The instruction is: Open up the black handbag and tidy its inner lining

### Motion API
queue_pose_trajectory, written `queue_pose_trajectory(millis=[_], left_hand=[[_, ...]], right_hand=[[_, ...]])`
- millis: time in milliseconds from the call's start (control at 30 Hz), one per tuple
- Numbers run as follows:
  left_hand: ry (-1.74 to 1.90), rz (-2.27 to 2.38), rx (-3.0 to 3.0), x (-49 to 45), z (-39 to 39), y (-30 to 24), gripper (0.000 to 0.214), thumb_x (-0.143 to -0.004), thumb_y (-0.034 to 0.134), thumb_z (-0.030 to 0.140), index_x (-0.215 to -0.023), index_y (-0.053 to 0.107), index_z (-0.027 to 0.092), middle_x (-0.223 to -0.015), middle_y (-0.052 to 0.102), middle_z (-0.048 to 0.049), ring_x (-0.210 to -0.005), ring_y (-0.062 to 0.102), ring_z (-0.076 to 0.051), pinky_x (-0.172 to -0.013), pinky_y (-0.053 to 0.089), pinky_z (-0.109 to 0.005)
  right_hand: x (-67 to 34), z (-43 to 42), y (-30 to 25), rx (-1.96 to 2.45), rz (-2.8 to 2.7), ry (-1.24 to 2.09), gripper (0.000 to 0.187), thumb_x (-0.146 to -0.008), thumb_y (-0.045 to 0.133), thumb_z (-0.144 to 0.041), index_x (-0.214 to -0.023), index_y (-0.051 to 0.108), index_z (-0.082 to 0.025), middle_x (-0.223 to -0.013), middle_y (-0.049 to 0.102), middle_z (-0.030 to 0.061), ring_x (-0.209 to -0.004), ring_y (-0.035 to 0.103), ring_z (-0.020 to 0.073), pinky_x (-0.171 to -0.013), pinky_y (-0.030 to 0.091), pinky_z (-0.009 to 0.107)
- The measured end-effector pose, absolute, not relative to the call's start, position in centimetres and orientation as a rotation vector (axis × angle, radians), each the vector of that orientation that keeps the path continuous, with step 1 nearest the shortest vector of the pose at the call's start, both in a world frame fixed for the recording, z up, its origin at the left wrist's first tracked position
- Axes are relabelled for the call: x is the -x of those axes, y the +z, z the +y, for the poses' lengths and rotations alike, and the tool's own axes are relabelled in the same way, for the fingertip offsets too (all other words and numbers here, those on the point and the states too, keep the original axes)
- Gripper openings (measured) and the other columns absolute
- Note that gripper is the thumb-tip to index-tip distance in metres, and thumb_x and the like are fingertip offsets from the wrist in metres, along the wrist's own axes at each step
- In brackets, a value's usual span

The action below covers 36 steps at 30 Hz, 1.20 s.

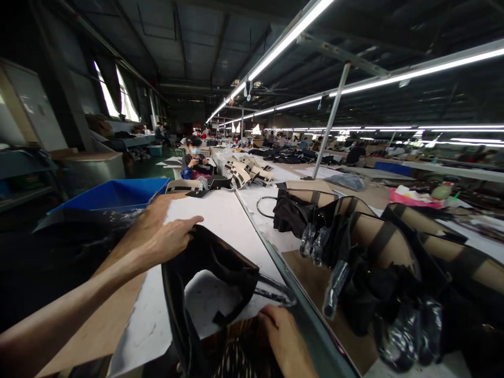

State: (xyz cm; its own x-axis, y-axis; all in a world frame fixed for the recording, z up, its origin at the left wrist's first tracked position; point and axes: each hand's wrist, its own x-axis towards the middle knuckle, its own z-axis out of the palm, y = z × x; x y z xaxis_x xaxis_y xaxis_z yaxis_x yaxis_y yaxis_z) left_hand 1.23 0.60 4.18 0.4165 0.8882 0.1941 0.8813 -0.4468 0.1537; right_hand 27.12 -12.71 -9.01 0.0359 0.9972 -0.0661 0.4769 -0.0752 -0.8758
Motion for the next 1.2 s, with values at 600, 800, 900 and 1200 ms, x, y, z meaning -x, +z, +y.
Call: queue_pose_trajectory(millis=[600, 800, 900, 1200], left_hand=[[0.399, 0.688, -3.128, -3.8, -3.0, 7.5, 0.034, -0.067, 0.053, 0.006, -0.098, 0.055, 0.021, -0.133, 0.033, -0.0037, -0.123, 0.025, -0.024, -0.100, 0.029, -0.039], [0.315, 0.699, -3.342, -5.3, -2.9, 6.8, 0.007, -0.074, 0.054, 0.019, -0.073, 0.059, 0.014, -0.113, 0.048, -0.0090, -0.110, 0.037, -0.026, -0.090, 0.034, -0.040], [0.263, 0.740, -3.345, -5.0, -3.1, 6.3, 0.014, -0.078, 0.047, 0.016, -0.066, 0.056, 0.014, -0.091, 0.054, -0.0077, -0.091, 0.045, -0.022, -0.077, 0.038, -0.035], [0.178, 0.899, -2.984, -3.4, -2.0, 5.3, 0.012, -0.079, 0.038, 0.009, -0.076, 0.047, 0.016, -0.080, 0.055, -0.0013, -0.071, 0.051, -0.012, -0.063, 0.038, -0.022]], right_hand=[[-25.0, -8.9, -1.4, 1.637, -1.866, 0.195, 0.015, -0.082, 0.048, -0.031, -0.093, 0.051, -0.023, -0.083, 0.061, 0.0007, -0.076, 0.056, 0.0189, -0.067, 0.040, 0.029], [-24.5, -7.9, -0.5, 1.625, -1.942, 0.178, 0.006, -0.080, 0.050, -0.028, -0.084, 0.051, -0.023, -0.075, 0.059, -0.0017, -0.070, 0.054, 0.0154, -0.059, 0.035, 0.024], [-24.5, -6.9, 0.1, 1.630, -1.985, 0.186, 0.006, -0.079, 0.052, -0.028, -0.082, 0.052, -0.022, -0.070, 0.059, -0.0017, -0.067, 0.054, 0.0146, -0.057, 0.033, 0.023], [-24.8, -4.0, 0.5, 1.618, -1.934, 0.238, 0.014, -0.076, 0.056, -0.034, -0.085, 0.056, -0.023, -0.066, 0.059, -0.0017, -0.064, 0.053, 0.0144, -0.058, 0.032, 0.022]])
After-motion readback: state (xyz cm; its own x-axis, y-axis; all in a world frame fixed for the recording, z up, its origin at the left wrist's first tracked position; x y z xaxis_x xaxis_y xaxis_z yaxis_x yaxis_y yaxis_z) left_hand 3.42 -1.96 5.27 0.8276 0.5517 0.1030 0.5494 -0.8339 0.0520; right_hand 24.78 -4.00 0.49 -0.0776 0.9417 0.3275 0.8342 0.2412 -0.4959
